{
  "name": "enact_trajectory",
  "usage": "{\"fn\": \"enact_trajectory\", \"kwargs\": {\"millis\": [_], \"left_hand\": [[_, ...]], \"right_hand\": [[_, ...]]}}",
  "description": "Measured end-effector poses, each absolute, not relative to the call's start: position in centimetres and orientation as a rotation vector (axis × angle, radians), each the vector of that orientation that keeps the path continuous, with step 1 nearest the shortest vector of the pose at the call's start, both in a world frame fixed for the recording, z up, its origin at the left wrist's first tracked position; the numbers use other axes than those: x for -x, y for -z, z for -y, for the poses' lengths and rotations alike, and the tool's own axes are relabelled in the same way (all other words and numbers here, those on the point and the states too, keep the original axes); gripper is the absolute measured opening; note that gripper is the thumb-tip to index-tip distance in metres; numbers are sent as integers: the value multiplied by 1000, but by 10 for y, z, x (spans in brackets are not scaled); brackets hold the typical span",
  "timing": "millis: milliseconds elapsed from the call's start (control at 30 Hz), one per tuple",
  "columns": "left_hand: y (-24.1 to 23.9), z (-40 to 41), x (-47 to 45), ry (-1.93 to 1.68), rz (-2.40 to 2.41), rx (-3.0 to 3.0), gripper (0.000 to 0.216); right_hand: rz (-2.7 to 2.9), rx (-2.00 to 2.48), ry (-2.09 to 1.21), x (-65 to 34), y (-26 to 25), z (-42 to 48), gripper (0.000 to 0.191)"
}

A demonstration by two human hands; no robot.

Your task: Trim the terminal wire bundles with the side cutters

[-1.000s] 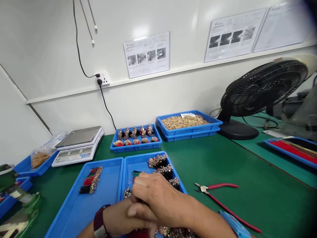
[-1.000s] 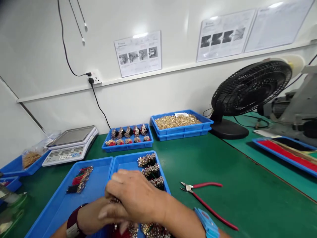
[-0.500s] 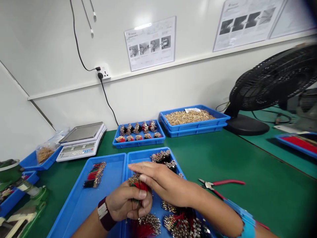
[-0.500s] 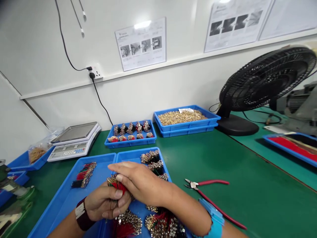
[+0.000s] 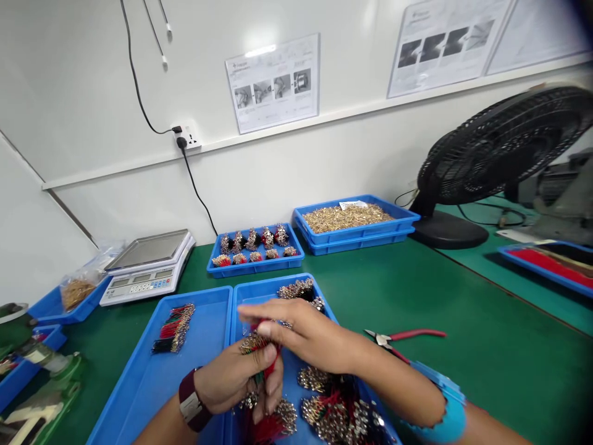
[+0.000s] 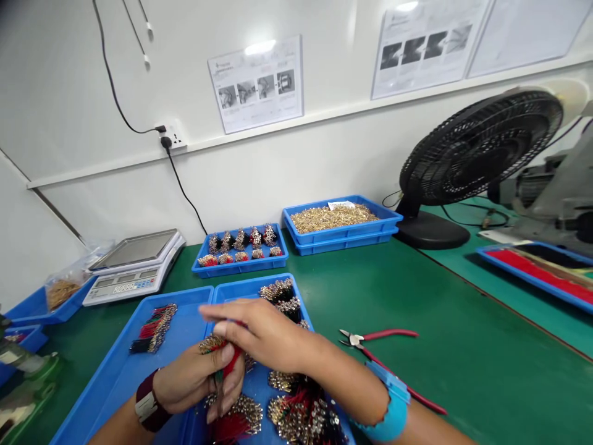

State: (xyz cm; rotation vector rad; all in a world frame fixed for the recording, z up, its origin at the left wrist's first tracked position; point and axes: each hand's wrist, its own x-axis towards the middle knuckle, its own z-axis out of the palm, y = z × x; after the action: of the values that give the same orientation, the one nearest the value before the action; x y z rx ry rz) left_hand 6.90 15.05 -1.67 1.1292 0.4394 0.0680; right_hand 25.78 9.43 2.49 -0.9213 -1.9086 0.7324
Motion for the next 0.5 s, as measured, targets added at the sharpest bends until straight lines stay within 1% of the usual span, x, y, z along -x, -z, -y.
{"fn": "enact_trajectory", "kwargs": {"millis": [100,200,267,433,500], "left_hand": [[13,-153,-68,-116,-435,-1141,58],[12,-156,-67,-162,-443,-1140,53],[13,-156,-67,-193,-450,-1148,55],[10,-154,-68,-217,-438,-1192,60],[10,-154,-68,-200,-461,-1196,61]], "right_hand": [[1772,993,-608,-260,-27,-92,46],[1963,1029,-482,-257,-23,-92,44],[2064,1016,-503,-256,-22,-92,40],[1884,1050,-544,-262,-28,-93,40],[1901,1073,-544,-262,-28,-93,35]]}}
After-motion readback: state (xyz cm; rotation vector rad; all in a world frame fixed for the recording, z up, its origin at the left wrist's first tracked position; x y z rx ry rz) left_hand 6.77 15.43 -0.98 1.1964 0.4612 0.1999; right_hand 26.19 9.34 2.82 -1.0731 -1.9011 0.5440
